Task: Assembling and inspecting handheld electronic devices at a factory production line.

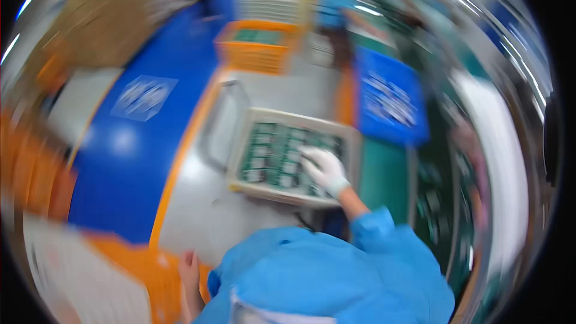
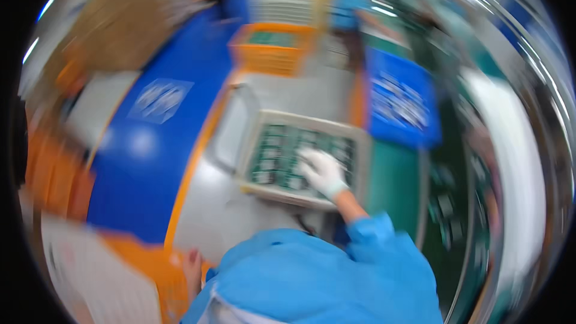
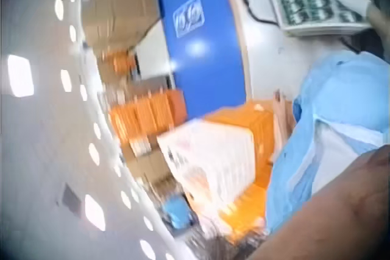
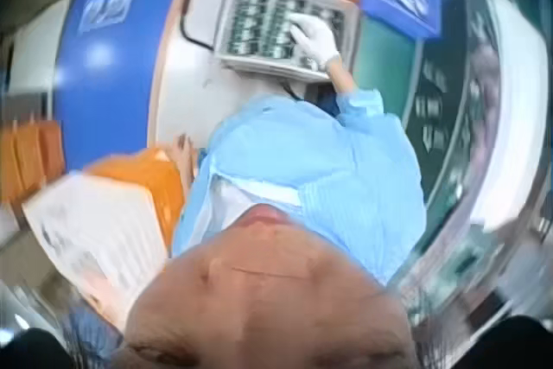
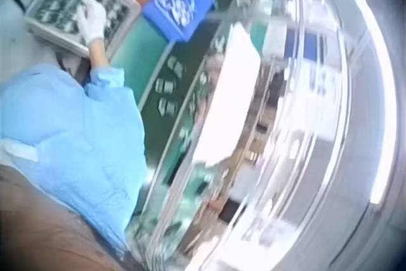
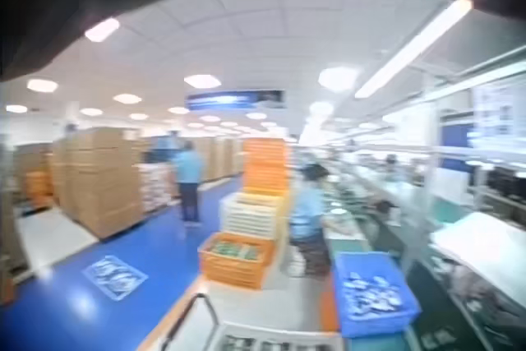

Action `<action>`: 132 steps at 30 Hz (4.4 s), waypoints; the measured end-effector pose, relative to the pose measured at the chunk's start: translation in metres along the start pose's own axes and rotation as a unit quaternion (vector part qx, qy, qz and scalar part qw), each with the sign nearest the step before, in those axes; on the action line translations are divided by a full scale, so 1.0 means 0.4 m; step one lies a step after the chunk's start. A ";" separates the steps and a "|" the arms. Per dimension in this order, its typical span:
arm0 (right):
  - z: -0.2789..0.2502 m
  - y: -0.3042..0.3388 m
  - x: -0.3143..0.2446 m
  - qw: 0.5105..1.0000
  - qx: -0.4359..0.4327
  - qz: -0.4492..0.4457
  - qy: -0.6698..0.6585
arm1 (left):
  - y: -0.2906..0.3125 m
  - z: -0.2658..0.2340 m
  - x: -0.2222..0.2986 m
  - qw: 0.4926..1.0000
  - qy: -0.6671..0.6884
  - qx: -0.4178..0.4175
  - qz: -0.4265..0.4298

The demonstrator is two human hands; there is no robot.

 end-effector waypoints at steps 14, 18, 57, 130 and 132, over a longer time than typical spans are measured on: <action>-1.164 0.609 -0.115 0.658 0.223 0.419 0.584 | -0.346 0.423 0.197 0.938 -0.047 -0.340 0.043; -1.248 0.749 0.035 0.714 0.191 0.459 0.493 | -0.299 0.550 0.187 0.929 -0.003 -0.370 0.000; 0.448 0.087 0.207 0.946 -0.263 -0.123 0.144 | -0.840 0.874 0.588 0.809 0.407 -0.359 -0.227; -0.836 1.695 0.908 0.349 0.371 0.848 0.146 | -0.322 1.174 0.137 0.834 -0.322 -0.447 0.037; -0.816 1.705 0.905 0.363 0.362 0.842 0.167 | -0.287 1.211 0.154 0.805 -0.372 -0.460 0.048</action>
Point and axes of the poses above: each hand's wrist, its own y-axis away from the middle knuckle, its own z-axis out of the palm, x = y × z, the point moved 9 cm from there along -y, towards the middle knuckle, and after that the axes turned 6 degrees about z, right-handed, at the moved point
